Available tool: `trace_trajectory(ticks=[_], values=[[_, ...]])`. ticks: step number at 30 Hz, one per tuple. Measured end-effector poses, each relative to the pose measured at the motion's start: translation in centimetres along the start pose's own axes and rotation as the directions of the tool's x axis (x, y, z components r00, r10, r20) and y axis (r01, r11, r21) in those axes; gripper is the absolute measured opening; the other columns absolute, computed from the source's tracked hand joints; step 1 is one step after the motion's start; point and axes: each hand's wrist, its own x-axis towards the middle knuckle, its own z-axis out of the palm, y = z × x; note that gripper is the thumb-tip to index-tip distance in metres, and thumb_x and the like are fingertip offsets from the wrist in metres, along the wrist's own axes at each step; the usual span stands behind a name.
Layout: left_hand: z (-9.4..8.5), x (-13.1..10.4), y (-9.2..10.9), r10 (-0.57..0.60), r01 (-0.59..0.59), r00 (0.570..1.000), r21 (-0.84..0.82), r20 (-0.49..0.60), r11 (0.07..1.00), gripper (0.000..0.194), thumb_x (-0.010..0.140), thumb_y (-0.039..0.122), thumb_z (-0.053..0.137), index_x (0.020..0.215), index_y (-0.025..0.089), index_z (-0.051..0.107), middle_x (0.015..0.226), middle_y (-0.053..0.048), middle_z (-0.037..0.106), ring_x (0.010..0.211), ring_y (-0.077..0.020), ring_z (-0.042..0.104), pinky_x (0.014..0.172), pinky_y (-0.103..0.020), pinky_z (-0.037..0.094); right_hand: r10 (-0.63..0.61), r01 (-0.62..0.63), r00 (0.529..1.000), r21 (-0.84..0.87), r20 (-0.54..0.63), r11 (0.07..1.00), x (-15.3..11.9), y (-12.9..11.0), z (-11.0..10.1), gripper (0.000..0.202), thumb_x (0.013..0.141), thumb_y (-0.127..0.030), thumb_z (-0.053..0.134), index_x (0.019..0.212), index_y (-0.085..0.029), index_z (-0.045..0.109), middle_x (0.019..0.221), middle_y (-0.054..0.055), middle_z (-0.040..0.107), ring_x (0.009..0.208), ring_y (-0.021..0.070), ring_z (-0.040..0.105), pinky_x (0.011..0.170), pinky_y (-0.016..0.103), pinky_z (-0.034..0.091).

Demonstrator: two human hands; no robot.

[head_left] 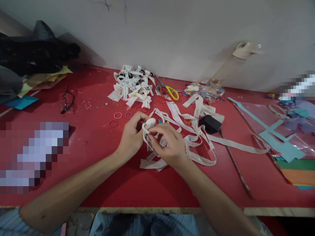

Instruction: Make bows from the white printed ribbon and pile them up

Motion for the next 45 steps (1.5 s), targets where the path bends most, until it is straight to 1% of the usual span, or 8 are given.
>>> trace_trajectory(ticks=[4, 11, 18, 22, 26, 32, 40, 45], values=[[0.3, 0.0, -0.1, -0.046, 0.047, 0.999, -0.056, 0.008, 0.997, 0.013, 0.077, 0.014, 0.064, 0.074, 0.018, 0.052, 0.068, 0.006, 0.051, 0.061, -0.0078, 0.046, 0.055, -0.018, 0.038, 0.016, -0.019, 0.997, -0.041, -0.082, 0.999, 0.1, -0.1, 0.2, 0.012, 0.087, -0.013, 0.058, 0.095, -0.021, 0.061, 0.093, 0.006, 0.067, 0.090, 0.0176, 0.064, 0.076, 0.031, 0.054], [0.4, 0.0, -0.6, -0.121, 0.120, 0.993, -0.086, -0.009, 0.989, 0.015, 0.078, 0.021, 0.065, 0.073, 0.018, 0.052, 0.065, 0.006, 0.050, 0.057, -0.0081, 0.043, 0.051, -0.020, 0.036, 0.243, -0.235, 0.968, 0.107, -0.068, 0.966, 0.1, -0.2, 0.4, 0.008, 0.090, -0.019, 0.055, 0.095, -0.022, 0.061, 0.091, 0.002, 0.066, 0.082, 0.0146, 0.063, 0.068, 0.027, 0.053], [0.3, 0.1, -0.4, -0.107, 0.105, 0.994, -0.069, -0.026, 0.992, 0.013, 0.074, 0.017, 0.065, 0.073, 0.018, 0.053, 0.066, 0.006, 0.051, 0.060, -0.0090, 0.045, 0.054, -0.020, 0.037, 0.031, -0.027, 0.998, 0.059, -0.063, 0.998, 0.1, 0.0, 0.3, 0.024, 0.088, -0.010, 0.053, 0.105, -0.021, 0.064, 0.099, 0.007, 0.065, 0.095, 0.0182, 0.063, 0.083, 0.033, 0.054], [0.3, 0.1, -0.5, -0.111, 0.109, 0.993, -0.074, -0.025, 0.991, 0.014, 0.075, 0.019, 0.065, 0.072, 0.018, 0.052, 0.065, 0.005, 0.051, 0.059, -0.0093, 0.045, 0.054, -0.021, 0.038, -0.023, 0.023, 0.999, -0.010, -0.036, 1.000, 0.1, 0.2, 0.3, 0.029, 0.085, -0.009, 0.057, 0.111, -0.020, 0.063, 0.101, 0.009, 0.065, 0.095, 0.0193, 0.063, 0.084, 0.033, 0.054], [0.4, 0.0, -0.6, -0.146, 0.143, 0.989, -0.085, -0.022, 0.986, 0.014, 0.076, 0.022, 0.065, 0.072, 0.019, 0.052, 0.066, 0.005, 0.051, 0.058, -0.0095, 0.044, 0.053, -0.021, 0.038, -0.007, 0.005, 0.999, -0.060, -0.031, 0.998, 0.0, 0.4, 0.4, 0.027, 0.087, -0.010, 0.056, 0.110, -0.022, 0.062, 0.100, 0.008, 0.067, 0.097, 0.0205, 0.064, 0.083, 0.034, 0.055], [0.5, 0.1, -0.7, -0.148, 0.144, 0.988, -0.095, -0.035, 0.985, 0.015, 0.078, 0.026, 0.065, 0.072, 0.018, 0.052, 0.066, 0.004, 0.052, 0.059, -0.0094, 0.045, 0.054, -0.021, 0.039, 0.069, -0.074, 0.994, -0.058, -0.080, 0.996, 0.0, 0.3, 0.4, 0.012, 0.088, -0.016, 0.058, 0.096, -0.021, 0.063, 0.091, 0.005, 0.069, 0.089, 0.0186, 0.066, 0.077, 0.032, 0.054], [0.2, 0.2, -0.8, -0.146, 0.142, 0.988, -0.089, -0.051, 0.986, 0.011, 0.077, 0.020, 0.063, 0.073, 0.018, 0.052, 0.067, 0.004, 0.051, 0.060, -0.0093, 0.043, 0.053, -0.020, 0.036, 0.053, -0.051, 0.995, 0.023, -0.079, 0.998, -0.1, 0.7, 0.4, 0.007, 0.089, -0.016, 0.058, 0.090, -0.022, 0.061, 0.093, 0.004, 0.069, 0.091, 0.0161, 0.065, 0.079, 0.032, 0.055], [0.0, 0.5, -0.6, -0.130, 0.125, 0.990, -0.080, -0.054, 0.989, 0.011, 0.073, 0.015, 0.062, 0.072, 0.019, 0.052, 0.065, 0.005, 0.049, 0.058, -0.0090, 0.042, 0.053, -0.020, 0.037, 0.011, -0.009, 1.000, 0.090, -0.016, 0.996, -0.1, 0.9, 0.2, 0.011, 0.090, -0.013, 0.056, 0.093, -0.023, 0.059, 0.098, 0.004, 0.069, 0.096, 0.0162, 0.064, 0.083, 0.034, 0.054]])
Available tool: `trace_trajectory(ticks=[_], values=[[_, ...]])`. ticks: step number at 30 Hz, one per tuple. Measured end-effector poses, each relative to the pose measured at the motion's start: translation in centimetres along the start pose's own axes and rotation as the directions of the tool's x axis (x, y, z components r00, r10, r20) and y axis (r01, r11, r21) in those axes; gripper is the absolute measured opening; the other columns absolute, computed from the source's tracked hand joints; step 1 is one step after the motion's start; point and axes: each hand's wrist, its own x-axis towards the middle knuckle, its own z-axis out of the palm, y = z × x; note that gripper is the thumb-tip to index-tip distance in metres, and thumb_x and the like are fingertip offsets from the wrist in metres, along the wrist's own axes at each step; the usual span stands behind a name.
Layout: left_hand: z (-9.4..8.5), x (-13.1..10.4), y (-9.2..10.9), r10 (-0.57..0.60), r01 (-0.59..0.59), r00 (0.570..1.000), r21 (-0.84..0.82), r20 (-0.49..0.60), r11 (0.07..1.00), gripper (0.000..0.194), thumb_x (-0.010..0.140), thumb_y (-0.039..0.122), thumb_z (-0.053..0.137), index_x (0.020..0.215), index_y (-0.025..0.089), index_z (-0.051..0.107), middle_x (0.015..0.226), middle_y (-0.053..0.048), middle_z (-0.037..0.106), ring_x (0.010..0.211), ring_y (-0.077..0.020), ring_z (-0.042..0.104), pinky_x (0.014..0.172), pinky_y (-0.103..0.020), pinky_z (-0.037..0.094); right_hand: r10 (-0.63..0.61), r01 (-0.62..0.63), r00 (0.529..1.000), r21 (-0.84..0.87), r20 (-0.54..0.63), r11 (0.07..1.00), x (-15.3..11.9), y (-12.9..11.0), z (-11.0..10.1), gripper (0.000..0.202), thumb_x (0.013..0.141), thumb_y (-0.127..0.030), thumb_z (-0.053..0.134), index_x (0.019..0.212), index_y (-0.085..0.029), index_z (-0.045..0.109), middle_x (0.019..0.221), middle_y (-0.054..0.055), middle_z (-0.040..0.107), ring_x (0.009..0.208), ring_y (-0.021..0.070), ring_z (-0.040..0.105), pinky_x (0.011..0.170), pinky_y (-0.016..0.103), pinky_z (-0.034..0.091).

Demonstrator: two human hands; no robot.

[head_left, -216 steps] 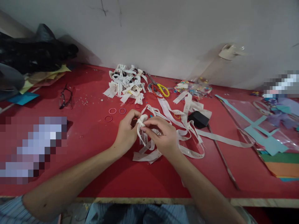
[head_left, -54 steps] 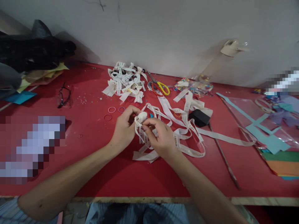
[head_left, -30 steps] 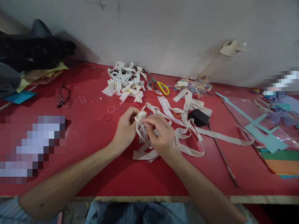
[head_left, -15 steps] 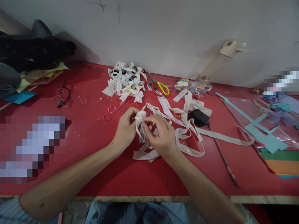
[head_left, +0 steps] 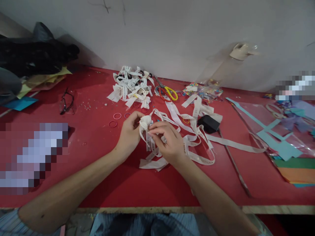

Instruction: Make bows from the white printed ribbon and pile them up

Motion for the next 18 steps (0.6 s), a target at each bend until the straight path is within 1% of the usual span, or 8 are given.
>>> trace_trajectory(ticks=[5, 8, 11, 15, 18], values=[[-0.28, 0.27, 0.27, 0.050, -0.050, 0.999, 0.037, 0.016, 0.998, 0.013, 0.068, 0.013, 0.063, 0.070, 0.019, 0.052, 0.063, 0.006, 0.049, 0.058, -0.0090, 0.042, 0.054, -0.020, 0.038, -0.052, 0.053, 0.996, -0.005, 0.074, 0.999, 0.22, -0.24, -0.31, 0.011, 0.091, -0.012, 0.053, 0.094, -0.022, 0.058, 0.103, 0.005, 0.068, 0.100, 0.0160, 0.063, 0.087, 0.035, 0.054], [-0.41, 0.31, 0.28, 0.061, -0.062, 0.998, 0.052, 0.017, 0.997, 0.014, 0.067, 0.014, 0.064, 0.071, 0.019, 0.051, 0.064, 0.006, 0.049, 0.058, -0.0091, 0.043, 0.053, -0.020, 0.037, -0.078, 0.078, 0.993, 0.004, 0.090, 0.997, 0.32, -0.39, -0.46, 0.010, 0.091, -0.013, 0.054, 0.094, -0.021, 0.058, 0.106, 0.007, 0.068, 0.102, 0.0159, 0.063, 0.090, 0.035, 0.053], [-0.44, 0.33, 0.23, 0.059, -0.059, 0.998, 0.051, 0.013, 0.997, 0.013, 0.067, 0.012, 0.061, 0.072, 0.019, 0.051, 0.065, 0.006, 0.049, 0.058, -0.0090, 0.044, 0.053, -0.020, 0.037, -0.076, 0.075, 0.993, 0.015, 0.093, 0.997, 0.31, -0.45, -0.53, 0.010, 0.092, -0.014, 0.054, 0.095, -0.022, 0.058, 0.109, 0.006, 0.068, 0.103, 0.0159, 0.063, 0.092, 0.034, 0.053], [-0.40, 0.37, 0.24, 0.079, -0.079, 0.997, 0.076, 0.013, 0.994, 0.015, 0.065, 0.010, 0.061, 0.072, 0.019, 0.052, 0.066, 0.006, 0.050, 0.059, -0.0088, 0.045, 0.054, -0.020, 0.037, -0.100, 0.092, 0.988, 0.072, 0.115, 0.993, 0.21, -0.41, -0.41, 0.011, 0.092, -0.014, 0.053, 0.096, -0.023, 0.059, 0.103, 0.005, 0.070, 0.099, 0.0153, 0.065, 0.088, 0.032, 0.055], [-0.36, 0.32, 0.26, 0.112, -0.114, 0.993, 0.124, 0.022, 0.986, 0.012, 0.068, 0.011, 0.060, 0.071, 0.019, 0.052, 0.067, 0.005, 0.052, 0.060, -0.0091, 0.046, 0.054, -0.021, 0.038, -0.112, 0.103, 0.986, 0.082, 0.122, 0.991, 0.17, -0.44, -0.27, 0.011, 0.091, -0.014, 0.055, 0.097, -0.021, 0.061, 0.097, 0.005, 0.071, 0.095, 0.0147, 0.066, 0.087, 0.031, 0.055]])
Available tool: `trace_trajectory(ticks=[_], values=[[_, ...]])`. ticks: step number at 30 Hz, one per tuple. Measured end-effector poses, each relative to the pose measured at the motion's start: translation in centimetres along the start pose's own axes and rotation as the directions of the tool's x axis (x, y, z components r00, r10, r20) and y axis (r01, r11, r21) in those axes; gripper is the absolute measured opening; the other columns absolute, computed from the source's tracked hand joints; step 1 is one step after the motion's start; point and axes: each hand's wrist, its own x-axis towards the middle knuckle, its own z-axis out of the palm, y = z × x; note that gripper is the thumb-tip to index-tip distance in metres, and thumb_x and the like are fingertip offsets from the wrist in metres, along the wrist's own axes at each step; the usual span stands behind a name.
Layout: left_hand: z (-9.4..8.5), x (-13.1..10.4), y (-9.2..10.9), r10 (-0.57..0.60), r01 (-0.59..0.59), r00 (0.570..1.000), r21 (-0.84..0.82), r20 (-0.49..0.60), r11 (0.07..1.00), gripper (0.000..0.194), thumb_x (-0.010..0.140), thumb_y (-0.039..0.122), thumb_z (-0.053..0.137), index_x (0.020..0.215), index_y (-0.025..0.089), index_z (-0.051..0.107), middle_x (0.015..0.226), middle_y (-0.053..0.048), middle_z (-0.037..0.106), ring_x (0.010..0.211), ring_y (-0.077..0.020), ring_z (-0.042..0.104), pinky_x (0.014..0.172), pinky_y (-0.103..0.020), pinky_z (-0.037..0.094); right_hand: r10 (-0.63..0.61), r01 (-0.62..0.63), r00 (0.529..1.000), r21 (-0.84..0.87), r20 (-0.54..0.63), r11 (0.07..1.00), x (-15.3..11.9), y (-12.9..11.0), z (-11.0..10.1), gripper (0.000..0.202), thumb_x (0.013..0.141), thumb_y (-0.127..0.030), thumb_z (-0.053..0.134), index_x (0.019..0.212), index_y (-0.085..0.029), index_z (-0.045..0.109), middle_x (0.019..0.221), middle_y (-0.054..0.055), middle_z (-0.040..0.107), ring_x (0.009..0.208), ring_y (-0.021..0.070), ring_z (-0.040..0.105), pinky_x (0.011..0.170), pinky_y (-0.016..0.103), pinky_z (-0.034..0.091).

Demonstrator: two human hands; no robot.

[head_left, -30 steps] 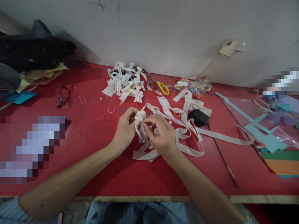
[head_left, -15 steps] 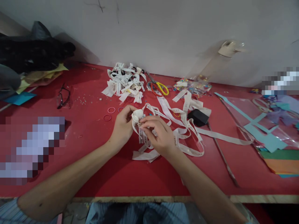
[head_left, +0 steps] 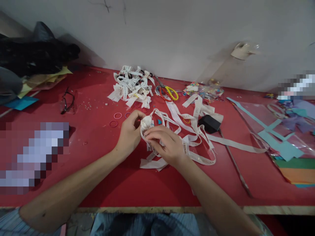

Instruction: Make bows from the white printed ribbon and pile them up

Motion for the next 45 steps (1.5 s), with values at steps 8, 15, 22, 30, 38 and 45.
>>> trace_trajectory(ticks=[8, 15, 22, 30, 38, 45], values=[[-0.08, -0.39, -0.70, 0.063, -0.065, 0.998, 0.073, 0.030, 0.995, 0.009, 0.077, 0.011, 0.055, 0.076, 0.020, 0.053, 0.070, 0.004, 0.055, 0.064, -0.0102, 0.050, 0.058, -0.021, 0.039, 0.065, -0.067, 0.995, -0.030, -0.073, 0.997, 0.13, -0.48, 0.11, 0.021, 0.090, -0.012, 0.055, 0.102, -0.024, 0.067, 0.096, 0.005, 0.071, 0.089, 0.0154, 0.068, 0.082, 0.030, 0.058], [-0.15, -0.63, -0.68, 0.094, -0.096, 0.995, 0.220, 0.017, 0.971, 0.015, 0.076, 0.005, 0.054, 0.079, 0.020, 0.054, 0.073, 0.004, 0.058, 0.065, -0.0103, 0.052, 0.061, -0.022, 0.040, 0.405, -0.386, 0.904, 0.150, -0.132, 0.910, -0.18, -0.49, 0.84, 0.025, 0.081, -0.015, 0.066, 0.105, -0.023, 0.067, 0.089, 0.000, 0.072, 0.080, 0.0120, 0.069, 0.075, 0.023, 0.060], [-0.47, -0.53, -0.33, 0.126, -0.126, 0.992, 0.292, 0.019, 0.948, 0.021, 0.072, 0.000, 0.052, 0.078, 0.020, 0.053, 0.071, 0.005, 0.058, 0.061, -0.0096, 0.050, 0.058, -0.021, 0.038, 0.473, -0.432, 0.880, 0.329, -0.051, 0.840, -0.29, 0.04, 0.88, 0.026, 0.082, -0.018, 0.065, 0.107, -0.024, 0.068, 0.093, 0.002, 0.074, 0.084, 0.0132, 0.072, 0.076, 0.023, 0.060], [-0.54, -0.71, -0.66, 0.155, -0.186, 0.982, 0.475, 0.103, 0.860, 0.026, 0.071, -0.001, 0.048, 0.082, 0.021, 0.054, 0.076, 0.005, 0.062, 0.066, -0.0102, 0.052, 0.061, -0.021, 0.038, 0.492, -0.484, 0.867, 0.103, -0.074, 0.869, -0.30, -0.48, 0.51, 0.012, 0.081, -0.018, 0.065, 0.092, -0.022, 0.070, 0.085, 0.001, 0.075, 0.079, 0.0167, 0.072, 0.076, 0.027, 0.057], [-0.39, -0.28, -0.43, 0.080, -0.116, 0.991, 0.389, 0.108, 0.914, 0.017, 0.074, 0.003, 0.053, 0.078, 0.019, 0.054, 0.071, 0.005, 0.059, 0.063, -0.0092, 0.052, 0.058, -0.020, 0.037, 0.480, -0.475, 0.876, 0.084, -0.056, 0.876, 0.11, -0.49, 0.27, 0.006, 0.082, -0.018, 0.064, 0.084, -0.021, 0.069, 0.081, 0.000, 0.073, 0.073, 0.0142, 0.069, 0.068, 0.024, 0.054], [-0.30, -0.23, -0.37, 0.045, -0.078, 0.994, 0.345, 0.101, 0.935, 0.016, 0.075, 0.003, 0.054, 0.078, 0.019, 0.054, 0.070, 0.006, 0.059, 0.062, -0.0086, 0.052, 0.058, -0.021, 0.037, 0.441, -0.440, 0.895, 0.022, -0.069, 0.898, 0.20, -0.48, 0.31, 0.004, 0.083, -0.019, 0.063, 0.083, -0.020, 0.067, 0.081, 0.000, 0.071, 0.074, 0.0147, 0.066, 0.071, 0.026, 0.051]])
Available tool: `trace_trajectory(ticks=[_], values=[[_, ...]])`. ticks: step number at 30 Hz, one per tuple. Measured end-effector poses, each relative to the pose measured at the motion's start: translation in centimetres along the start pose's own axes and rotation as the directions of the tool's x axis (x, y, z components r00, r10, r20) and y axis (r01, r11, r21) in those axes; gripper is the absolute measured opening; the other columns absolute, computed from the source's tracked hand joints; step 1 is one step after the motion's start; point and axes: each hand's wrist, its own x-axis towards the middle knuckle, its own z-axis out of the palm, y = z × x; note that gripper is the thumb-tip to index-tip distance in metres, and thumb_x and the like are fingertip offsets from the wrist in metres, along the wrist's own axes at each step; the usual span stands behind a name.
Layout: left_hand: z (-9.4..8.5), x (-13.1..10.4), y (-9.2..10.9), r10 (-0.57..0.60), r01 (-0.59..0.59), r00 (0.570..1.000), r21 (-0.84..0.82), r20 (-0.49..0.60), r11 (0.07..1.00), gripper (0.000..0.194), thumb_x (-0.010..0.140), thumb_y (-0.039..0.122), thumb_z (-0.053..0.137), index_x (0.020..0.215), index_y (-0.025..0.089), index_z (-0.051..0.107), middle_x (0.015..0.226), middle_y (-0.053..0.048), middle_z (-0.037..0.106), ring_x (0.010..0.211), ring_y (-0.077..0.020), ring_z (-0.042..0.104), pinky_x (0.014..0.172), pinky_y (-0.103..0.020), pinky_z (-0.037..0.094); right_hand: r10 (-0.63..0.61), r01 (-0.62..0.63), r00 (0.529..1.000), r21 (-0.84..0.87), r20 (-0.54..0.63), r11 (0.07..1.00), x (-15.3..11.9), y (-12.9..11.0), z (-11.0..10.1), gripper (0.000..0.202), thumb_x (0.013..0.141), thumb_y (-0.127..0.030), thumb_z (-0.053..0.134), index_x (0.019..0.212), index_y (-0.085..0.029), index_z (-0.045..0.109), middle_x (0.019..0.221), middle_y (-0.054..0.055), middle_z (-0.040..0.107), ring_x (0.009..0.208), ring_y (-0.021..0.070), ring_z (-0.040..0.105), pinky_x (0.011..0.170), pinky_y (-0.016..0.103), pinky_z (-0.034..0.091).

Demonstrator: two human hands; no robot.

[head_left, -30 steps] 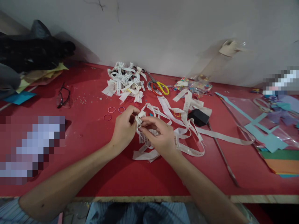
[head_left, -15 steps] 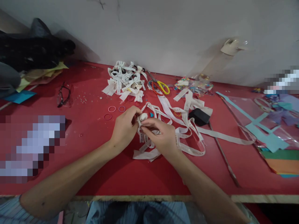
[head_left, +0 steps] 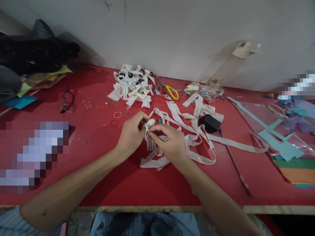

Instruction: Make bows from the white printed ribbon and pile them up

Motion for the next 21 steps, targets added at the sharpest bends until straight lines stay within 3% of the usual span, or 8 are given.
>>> trace_trajectory(ticks=[9, 16, 21], values=[[-0.1, 0.1, 0.3, -0.002, 0.006, 0.999, -0.082, 0.045, 0.997, 0.008, 0.078, 0.013, 0.060, 0.076, 0.019, 0.055, 0.068, 0.005, 0.059, 0.059, -0.0089, 0.051, 0.055, -0.021, 0.038, 0.137, -0.124, 0.988, 0.160, -0.070, 0.979, -0.2, -0.2, 0.3, 0.004, 0.080, -0.015, 0.062, 0.080, -0.019, 0.060, 0.073, -0.002, 0.063, 0.064, 0.0114, 0.060, 0.060, 0.023, 0.049], [0.2, -0.1, 0.2, -0.042, 0.047, 0.998, -0.146, 0.038, 0.988, 0.011, 0.075, 0.009, 0.058, 0.076, 0.019, 0.055, 0.071, 0.005, 0.059, 0.063, -0.0091, 0.053, 0.058, -0.020, 0.040, -0.088, 0.098, 0.972, 0.032, -0.219, 0.995, -0.3, -0.4, 0.8, 0.011, 0.077, -0.010, 0.063, 0.079, -0.019, 0.058, 0.088, 0.002, 0.065, 0.077, 0.0124, 0.062, 0.065, 0.025, 0.050], [0.4, -0.1, 0.2, -0.059, 0.062, 0.998, -0.155, 0.023, 0.986, 0.009, 0.075, 0.010, 0.056, 0.075, 0.019, 0.055, 0.070, 0.005, 0.060, 0.064, -0.0097, 0.053, 0.059, -0.020, 0.041, -0.104, 0.097, 0.974, -0.044, -0.202, 0.994, -0.4, -0.4, 1.0, 0.012, 0.078, -0.010, 0.061, 0.079, -0.020, 0.054, 0.089, 0.002, 0.068, 0.070, 0.0117, 0.062, 0.060, 0.025, 0.050]])
